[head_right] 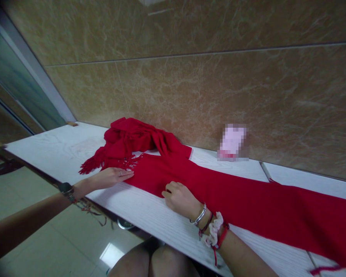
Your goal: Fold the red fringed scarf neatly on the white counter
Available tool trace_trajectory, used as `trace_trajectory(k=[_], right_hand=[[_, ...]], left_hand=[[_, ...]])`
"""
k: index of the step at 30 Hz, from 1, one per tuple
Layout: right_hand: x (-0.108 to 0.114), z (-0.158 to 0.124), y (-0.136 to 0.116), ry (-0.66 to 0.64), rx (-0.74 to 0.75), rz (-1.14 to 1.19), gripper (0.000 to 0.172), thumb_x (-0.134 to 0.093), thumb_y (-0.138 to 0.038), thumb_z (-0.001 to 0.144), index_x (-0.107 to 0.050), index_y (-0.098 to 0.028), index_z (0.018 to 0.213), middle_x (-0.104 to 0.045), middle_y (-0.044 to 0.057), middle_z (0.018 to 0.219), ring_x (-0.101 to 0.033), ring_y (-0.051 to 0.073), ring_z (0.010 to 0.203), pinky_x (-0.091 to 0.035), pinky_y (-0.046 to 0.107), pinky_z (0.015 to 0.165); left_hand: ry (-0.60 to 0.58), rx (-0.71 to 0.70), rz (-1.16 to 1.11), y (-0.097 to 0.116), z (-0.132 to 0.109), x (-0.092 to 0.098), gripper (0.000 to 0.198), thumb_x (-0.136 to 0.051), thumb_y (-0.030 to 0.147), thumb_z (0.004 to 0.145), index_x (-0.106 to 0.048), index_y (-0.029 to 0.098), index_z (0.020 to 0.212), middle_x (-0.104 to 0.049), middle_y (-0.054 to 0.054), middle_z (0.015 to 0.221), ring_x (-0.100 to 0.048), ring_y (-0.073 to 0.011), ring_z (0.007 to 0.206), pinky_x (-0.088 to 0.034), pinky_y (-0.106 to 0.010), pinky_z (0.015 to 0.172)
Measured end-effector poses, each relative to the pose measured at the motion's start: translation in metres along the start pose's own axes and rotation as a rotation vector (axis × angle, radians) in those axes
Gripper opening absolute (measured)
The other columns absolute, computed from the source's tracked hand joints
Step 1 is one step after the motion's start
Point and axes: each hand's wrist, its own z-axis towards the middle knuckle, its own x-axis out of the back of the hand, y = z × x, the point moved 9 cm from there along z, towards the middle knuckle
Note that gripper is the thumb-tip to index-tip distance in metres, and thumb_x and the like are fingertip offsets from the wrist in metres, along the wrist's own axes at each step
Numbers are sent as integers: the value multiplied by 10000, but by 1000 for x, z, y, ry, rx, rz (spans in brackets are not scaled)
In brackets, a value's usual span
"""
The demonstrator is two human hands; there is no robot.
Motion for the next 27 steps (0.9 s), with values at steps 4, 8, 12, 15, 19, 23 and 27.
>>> trace_trajectory(k=[4, 8, 12, 15, 19, 23, 27], right_hand=[[0, -1, 0, -41, 20, -5, 149, -477, -146, 825, -625, -153, 838, -584, 53, 794, -511, 161, 754, -410, 274, 681], [2, -2, -3, -59, 64, -17, 177, -453, -141, 848, -611, -159, 926, -578, 51, 784, -510, 150, 738, -398, 259, 658], [3, -3, -4, -50, 52, -17, 169, -438, -136, 852, -600, -154, 899, -567, 49, 764, -503, 150, 728, -391, 260, 660], [2, -2, -3, -36, 25, -15, 143, -453, -166, 843, -595, -153, 829, -564, 49, 754, -502, 154, 728, -388, 264, 654], [-1, 0, -3, -32, 20, -33, 141, -478, -198, 834, -592, -160, 759, -566, 45, 740, -502, 154, 723, -385, 263, 633], [-3, 1, -4, -58, 27, -48, 142, -483, -149, 821, -591, -155, 728, -574, 45, 716, -506, 151, 709, -395, 258, 625], [-4, 2, -2, -50, 17, -41, 148, -484, -127, 812, -591, -152, 714, -584, 46, 703, -520, 149, 699, -420, 254, 629]], left_hand=[[-3, 9, 13, -6, -1, 1, 475, -399, -64, 736, -564, 172, 1114, -618, -67, 1111, -593, -138, 958, -440, -259, 872], [19, 90, 31, -21, 1, 7, 465, -424, -59, 742, -553, 173, 1124, -606, -70, 1129, -568, -134, 1004, -423, -258, 902], [25, 97, 27, -20, 1, 6, 456, -421, -59, 743, -565, 175, 1108, -627, -67, 1091, -571, -133, 997, -420, -259, 909], [21, 46, 44, -8, -2, -2, 452, -416, -68, 726, -585, 159, 1078, -643, -76, 1054, -596, -139, 945, -444, -257, 874], [37, 11, 87, -2, -8, -11, 473, -417, -69, 716, -572, 153, 1104, -620, -84, 1102, -589, -145, 966, -444, -260, 869], [32, -8, 59, -4, -9, -10, 420, -451, -35, 732, -594, 168, 1071, -617, -87, 1105, -580, -152, 989, -427, -273, 889], [-4, -16, 31, -1, -2, 0, 363, -488, 43, 760, -581, 157, 1092, -599, -94, 1136, -550, -177, 1044, -406, -298, 914]])
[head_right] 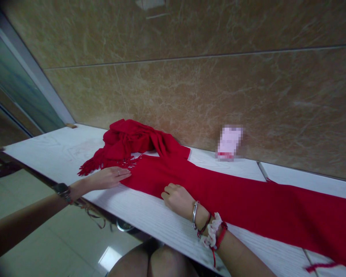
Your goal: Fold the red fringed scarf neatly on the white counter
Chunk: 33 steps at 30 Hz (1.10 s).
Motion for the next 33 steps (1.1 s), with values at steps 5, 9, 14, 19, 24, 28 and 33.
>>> trace_trajectory(k=[5, 9, 14, 19, 24, 28, 33], right_hand=[[5, -1, 12, 168, -74, 129, 150, -459, -112, 805, -586, -165, 749, -606, 45, 771, -556, 143, 740, -461, 255, 702], [7, -4, 14, 242, -25, 247, 159, -435, -86, 789, -571, -169, 783, -623, 64, 873, -568, 151, 902, -453, 277, 830], [-7, -4, 7, 77, 42, 263, 174, -454, -51, 725, -565, -168, 790, -625, 82, 983, -512, 207, 1077, -394, 389, 930], [-11, -4, 7, 13, 19, 306, 216, -433, -26, 699, -554, -170, 804, -620, 85, 1036, -499, 193, 1104, -370, 391, 955], [0, -6, 13, 158, 26, 285, 205, -405, -40, 733, -551, -171, 794, -633, 95, 1019, -512, 182, 1092, -377, 390, 953], [8, -9, 13, 256, 61, 226, 223, -380, -51, 765, -567, -154, 829, -629, 121, 1046, -485, 195, 1128, -336, 422, 987], [-8, -4, 7, 65, 86, 301, 228, -427, -41, 719, -596, -164, 808, -665, 87, 958, -572, 172, 1001, -432, 342, 900]], left_hand=[[-25, 14, -41, 8, 17, 10, 483, -468, 61, 787, -440, 198, 1249, -488, -56, 1280, -403, -195, 1204, -339, -326, 984], [-45, 25, -62, 6, 23, 1, 528, -360, -32, 794, -430, 222, 1250, -487, -20, 1283, -383, -140, 1216, -315, -283, 1010], [1, 65, -82, 3, 13, -12, 579, -305, -76, 767, -424, 215, 1254, -466, -37, 1301, -381, -140, 1217, -321, -294, 1017], [4, 91, -138, 4, 7, -12, 618, -289, -70, 765, -382, 254, 1283, -449, -13, 1316, -417, -116, 1190, -334, -274, 1002], [-30, 91, -66, -3, 17, 6, 546, -319, -30, 799, -420, 241, 1262, -465, -22, 1302, -359, -134, 1233, -263, -306, 1035], [62, 184, 4, -13, 20, 17, 518, -382, 9, 804, -403, 218, 1278, -408, -63, 1344, -277, -187, 1278, -201, -389, 1051], [-38, 53, -116, 4, 12, -10, 622, -326, -68, 771, -413, 307, 1259, -458, 20, 1309, -344, -105, 1240, -215, -292, 1042]])
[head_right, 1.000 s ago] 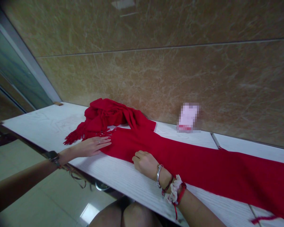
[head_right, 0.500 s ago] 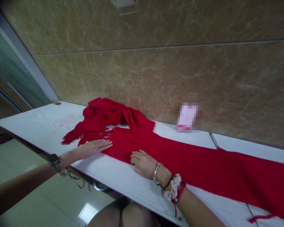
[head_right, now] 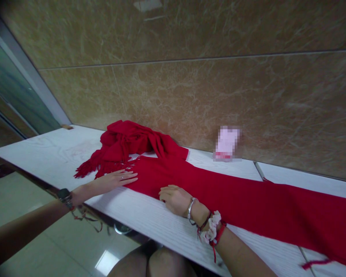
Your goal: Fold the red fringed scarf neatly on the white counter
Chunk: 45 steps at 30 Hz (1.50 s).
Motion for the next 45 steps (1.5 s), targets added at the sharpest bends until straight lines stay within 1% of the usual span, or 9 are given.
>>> trace_trajectory(k=[8, 15, 18, 22, 26, 33, 38, 41, 45], right_hand=[[4, -2, 0, 63, 25, 96, 316, -411, -68, 749, -627, -143, 967, -671, 89, 979, -601, 148, 942, -454, 296, 874], [13, -4, 4, 151, 0, 242, 253, -465, -174, 777, -665, -139, 928, -692, 92, 890, -620, 158, 888, -479, 281, 829], [8, -3, 14, 100, -101, 238, 288, -453, -195, 800, -640, -169, 1019, -668, 83, 1001, -557, 171, 1035, -426, 335, 914], [-5, -5, 28, -67, -264, 65, 393, -469, -312, 825, -510, -242, 1210, -454, 80, 1309, -297, 262, 1265, -200, 542, 1016], [-13, -6, 23, -207, -262, -9, 412, -393, -389, 868, -432, -299, 1269, -338, 64, 1388, -192, 284, 1300, -142, 554, 1021], [-12, -7, 18, -243, -229, -42, 416, -346, -387, 889, -395, -299, 1293, -323, 80, 1396, -189, 284, 1300, -146, 535, 1026], [-12, -8, 18, -226, -218, -54, 417, -323, -388, 897, -388, -294, 1298, -319, 77, 1399, -193, 275, 1300, -144, 525, 1030], [-11, -7, 17, -225, -229, -55, 416, -319, -387, 898, -394, -289, 1296, -325, 74, 1397, -201, 272, 1299, -149, 522, 1031], [-10, -7, 17, -204, -245, -50, 402, -329, -384, 895, -424, -292, 1275, -343, 62, 1388, -215, 256, 1297, -162, 517, 1032]], left_hand=[[-93, 26, -187, -4, -5, 5, 654, -365, -44, 754, -366, 337, 1287, -409, 35, 1345, -299, -111, 1264, -128, -308, 1057], [-102, 40, -428, 23, 29, 20, 448, -367, 363, 897, -309, 271, 1332, -314, -19, 1403, -221, -165, 1299, -165, -336, 1047], [-81, 37, -413, 30, 42, 13, 434, -367, 406, 893, -349, 282, 1309, -348, -18, 1386, -263, -170, 1280, -204, -337, 1029], [-25, 102, -337, 20, 43, 10, 377, -334, 366, 913, -406, 284, 1273, -421, -16, 1336, -360, -155, 1216, -270, -308, 987], [-9, 211, -234, 16, 47, 17, 350, -323, 338, 917, -473, 263, 1224, -481, -49, 1271, -439, -181, 1140, -326, -337, 942], [-23, 181, -276, 26, 71, 2, 412, -287, 371, 919, -329, 278, 1318, -316, -34, 1402, -227, -191, 1296, -237, -410, 1014], [-143, 531, -267, -19, 56, -21, 474, -296, 366, 911, -277, 195, 1353, -216, -128, 1426, -170, -291, 1303, -234, -501, 991], [-152, 683, -209, -28, 50, -18, 523, -319, 400, 899, -316, 111, 1334, -212, -206, 1407, -185, -340, 1287, -240, -524, 976], [27, 439, -166, 0, 72, 4, 471, -312, 393, 904, -350, 169, 1318, -263, -130, 1411, -168, -258, 1309, -207, -464, 1021]])
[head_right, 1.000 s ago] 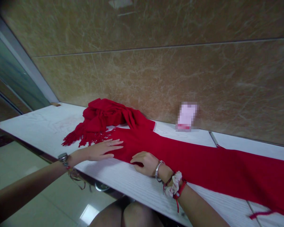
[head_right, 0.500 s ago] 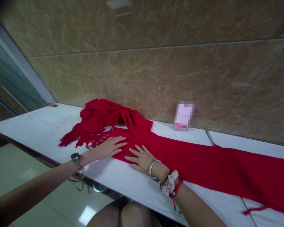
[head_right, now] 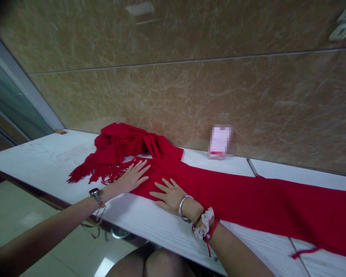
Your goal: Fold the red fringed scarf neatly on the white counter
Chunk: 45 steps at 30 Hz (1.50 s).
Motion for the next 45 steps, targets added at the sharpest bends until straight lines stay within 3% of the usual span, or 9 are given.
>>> trace_trajectory(k=[3, 7, 10, 18, 24, 28, 31, 35, 45], right_hand=[[2, 1, 0, 50, 17, 8, 391, -358, -361, 887, -468, -257, 1247, -394, 76, 1355, -266, 253, 1279, -206, 506, 1027], [14, 4, 9, 227, 6, 33, 333, -404, -290, 870, -587, -164, 1118, -574, 121, 1175, -433, 215, 1180, -295, 445, 1011], [21, 5, 23, 345, -99, 1, 322, -405, -272, 865, -600, -148, 1089, -595, 130, 1139, -451, 214, 1164, -284, 455, 1020], [22, -2, 64, 280, -388, -85, 354, -476, -287, 821, -570, -141, 1130, -473, 139, 1282, -339, 277, 1240, -285, 504, 1002], [58, 27, 80, 405, -309, -24, 319, -479, -223, 803, -570, -137, 1096, -588, 136, 1119, -518, 215, 1072, -388, 405, 942], [60, 69, 83, 288, -406, -86, 381, -600, -216, 730, -557, -139, 1100, -589, 141, 1096, -530, 236, 1036, -422, 378, 870], [59, 86, 91, 235, -480, -77, 246, -641, -186, 697, -622, -165, 941, -639, 106, 978, -575, 228, 934, -445, 342, 791], [68, 90, 108, 272, -517, -39, 105, -588, -214, 762, -631, -176, 850, -662, 59, 882, -598, 172, 837, -445, 270, 731], [53, 83, 110, 271, -518, -3, 189, -477, -217, 845, -608, -122, 943, -643, 118, 963, -588, 180, 902, -422, 261, 762]], left_hand=[[-61, -203, -67, 19, 1, -8, 419, -289, 350, 918, -327, 247, 1322, -287, -38, 1412, -198, -188, 1306, -227, -400, 1030], [-58, -215, -103, 13, 1, -15, 414, -270, 338, 922, -316, 262, 1326, -286, -31, 1413, -185, -178, 1309, -219, -398, 1033], [1, -173, -102, 9, 1, -14, 419, -275, 351, 917, -320, 266, 1325, -271, -36, 1420, -169, -182, 1314, -215, -398, 1034], [-33, 56, -98, -2, 3, -16, 550, -356, 456, 862, -332, 171, 1331, -240, -128, 1420, -144, -303, 1307, -201, -480, 1020], [-1, 17, -118, -2, 3, -18, 545, -336, 477, 863, -335, 196, 1330, -241, -125, 1419, -149, -301, 1307, -204, -498, 1011], [-11, -2, -116, -2, 4, -21, 551, -334, 495, 859, -336, 208, 1330, -232, -126, 1422, -151, -315, 1304, -193, -512, 1008], [-29, -13, -122, -1, 4, -21, 556, -331, 504, 857, -329, 218, 1334, -226, -122, 1426, -145, -329, 1302, -195, -523, 1002], [-59, -17, -126, 1, 3, -18, 568, -348, 480, 855, -286, 214, 1353, -179, -115, 1441, -102, -342, 1306, -187, -537, 1001], [-144, 37, -171, -4, 2, -23, 627, -367, 564, 816, -278, 252, 1353, -170, -150, 1439, -103, -424, 1280, -192, -635, 932]])
